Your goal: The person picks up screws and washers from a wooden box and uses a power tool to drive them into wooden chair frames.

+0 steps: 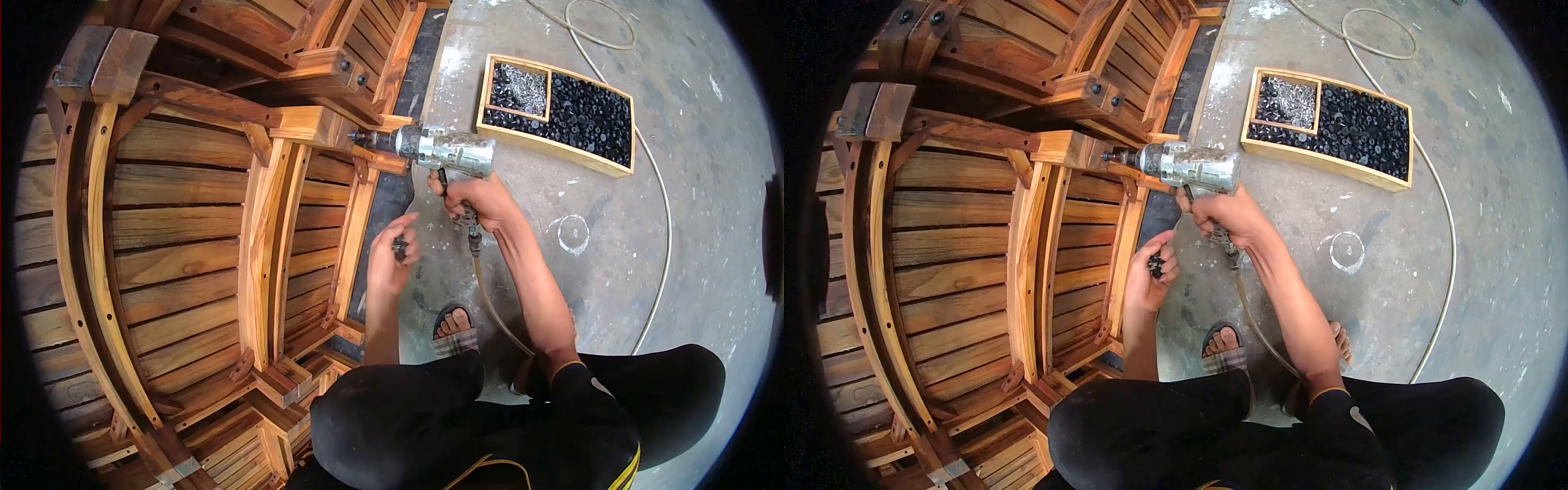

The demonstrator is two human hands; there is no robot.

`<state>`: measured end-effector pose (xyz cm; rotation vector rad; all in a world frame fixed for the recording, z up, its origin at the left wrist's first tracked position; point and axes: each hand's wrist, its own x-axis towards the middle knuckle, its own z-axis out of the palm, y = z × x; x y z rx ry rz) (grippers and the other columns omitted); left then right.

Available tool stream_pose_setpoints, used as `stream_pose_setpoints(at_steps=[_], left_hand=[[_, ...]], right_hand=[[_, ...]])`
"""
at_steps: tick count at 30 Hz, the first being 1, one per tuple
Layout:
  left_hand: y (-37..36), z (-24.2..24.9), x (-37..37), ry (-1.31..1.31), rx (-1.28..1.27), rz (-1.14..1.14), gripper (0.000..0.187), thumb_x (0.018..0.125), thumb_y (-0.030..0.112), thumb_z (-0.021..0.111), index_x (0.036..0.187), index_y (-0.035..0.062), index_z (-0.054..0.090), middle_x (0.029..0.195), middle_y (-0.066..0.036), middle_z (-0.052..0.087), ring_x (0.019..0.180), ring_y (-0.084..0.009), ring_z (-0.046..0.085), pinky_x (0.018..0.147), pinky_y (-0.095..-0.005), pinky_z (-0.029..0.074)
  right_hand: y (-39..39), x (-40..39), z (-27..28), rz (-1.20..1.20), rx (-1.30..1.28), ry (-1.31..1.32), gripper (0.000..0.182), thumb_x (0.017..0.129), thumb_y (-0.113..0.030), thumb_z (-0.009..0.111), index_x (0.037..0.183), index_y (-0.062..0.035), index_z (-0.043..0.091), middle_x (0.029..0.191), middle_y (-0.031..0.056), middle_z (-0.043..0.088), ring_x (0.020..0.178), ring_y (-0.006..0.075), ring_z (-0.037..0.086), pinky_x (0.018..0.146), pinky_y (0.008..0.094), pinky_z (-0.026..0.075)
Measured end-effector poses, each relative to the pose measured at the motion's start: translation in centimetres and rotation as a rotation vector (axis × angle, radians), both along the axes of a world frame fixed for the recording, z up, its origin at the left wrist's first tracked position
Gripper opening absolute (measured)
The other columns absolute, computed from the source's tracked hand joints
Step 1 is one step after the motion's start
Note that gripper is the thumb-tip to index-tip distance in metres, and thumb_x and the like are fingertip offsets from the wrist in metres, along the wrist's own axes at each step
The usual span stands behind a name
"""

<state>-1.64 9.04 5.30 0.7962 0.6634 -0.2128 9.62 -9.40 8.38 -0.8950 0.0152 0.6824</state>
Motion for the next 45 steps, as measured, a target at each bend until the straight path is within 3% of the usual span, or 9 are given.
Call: stream_pose_setpoints(at_steps=[7,15,19,22,27,32,36,41,45], left_hand=[[-1.8,1.9,1.0,-0.073,0.074,-0.136,0.029,0.097,0.017,0.049,0.119,-0.0002,0.053,0.07,-0.001,0.046,0.055,-0.0093,0.04,0.047,-0.0219,0.03],[-1.0,0.6,-0.4,-0.088,0.101,-0.085,0.023,0.098,0.029,0.049,0.098,0.0057,0.053,0.064,-0.001,0.046,0.048,-0.0085,0.04,0.042,-0.0217,0.028],[-0.4,0.3,-0.7,-0.094,0.102,-0.106,0.025,0.097,0.03,0.051,0.097,0.0048,0.056,0.063,0.001,0.045,0.047,-0.0083,0.039,0.041,-0.0212,0.028],[-0.5,0.4,-0.8,-0.081,0.115,-0.064,0.026,0.096,0.028,0.054,0.099,0.0025,0.058,0.065,0.002,0.045,0.05,-0.0081,0.04,0.042,-0.0209,0.028],[0.3,0.7,-0.9,-0.083,0.068,-0.059,0.03,0.095,0.018,0.052,0.118,-0.0013,0.052,0.077,0.0,0.047,0.062,-0.0094,0.043,0.047,-0.0204,0.032],[1.7,0.9,-0.6,-0.122,0.036,-0.024,0.036,0.096,0.021,0.051,0.124,-0.0018,0.046,0.082,-0.001,0.047,0.065,-0.0095,0.042,0.049,-0.0205,0.032],[2.7,2.3,0.2,-0.129,0.003,0.166,0.034,0.097,0.031,0.051,0.115,0.002,0.051,0.076,0.001,0.045,0.06,-0.009,0.039,0.046,-0.0209,0.03],[3.6,5.8,1.7,-0.282,0.114,0.291,0.032,0.095,0.033,0.055,0.107,0.0028,0.056,0.071,0.004,0.044,0.054,-0.0065,0.038,0.042,-0.0196,0.029],[3.7,8.0,2.1,-0.296,0.174,0.407,0.031,0.094,0.029,0.058,0.099,-0.0015,0.058,0.068,0.001,0.043,0.051,-0.0067,0.038,0.041,-0.0196,0.029]], right_hand=[[0.1,0.0,1.1,0.01,-0.046,-0.014,0.022,0.06,0.005,0.052,0.081,0.0001,0.058,0.072,0.0045,0.056,0.045,0.0095,0.044,0.043,0.0241,0.039],[0.7,-0.3,0.5,0.005,-0.035,-0.038,0.023,0.06,0.005,0.052,0.081,-0.0017,0.057,0.073,0.0038,0.056,0.045,0.0099,0.044,0.043,0.0246,0.039],[0.9,-0.3,0.9,-0.007,-0.037,-0.045,0.024,0.059,0.005,0.053,0.081,-0.0019,0.057,0.074,0.0035,0.056,0.045,0.0097,0.044,0.042,0.0251,0.04],[0.9,-0.4,1.0,-0.004,-0.014,-0.04,0.024,0.059,0.006,0.053,0.082,-0.0019,0.057,0.074,0.0034,0.057,0.045,0.0096,0.044,0.042,0.0253,0.04],[1.1,-0.5,0.9,-0.007,-0.016,-0.057,0.026,0.058,0.007,0.053,0.082,-0.0013,0.058,0.074,0.004,0.057,0.045,0.0102,0.044,0.042,0.0255,0.04],[1.3,-0.9,0.3,-0.028,0.006,-0.057,0.027,0.057,0.007,0.053,0.082,-0.0013,0.059,0.07,0.0039,0.056,0.045,0.0107,0.046,0.039,0.0238,0.039],[1.0,-4.1,-0.4,-0.027,0.03,0.025,0.03,0.058,0.007,0.055,0.087,-0.001,0.059,0.073,0.0039,0.058,0.048,0.0111,0.049,0.041,0.0241,0.039],[1.6,-8.8,1.5,0.06,0.046,-0.011,0.038,0.065,0.008,0.057,0.102,-0.0019,0.058,0.076,0.0028,0.059,0.052,0.0093,0.05,0.043,0.0234,0.038],[2.5,-9.9,1.7,0.07,0.048,-0.014,0.043,0.061,0.012,0.056,0.102,0.0006,0.058,0.079,0.0055,0.06,0.055,0.0121,0.052,0.045,0.0246,0.041]])
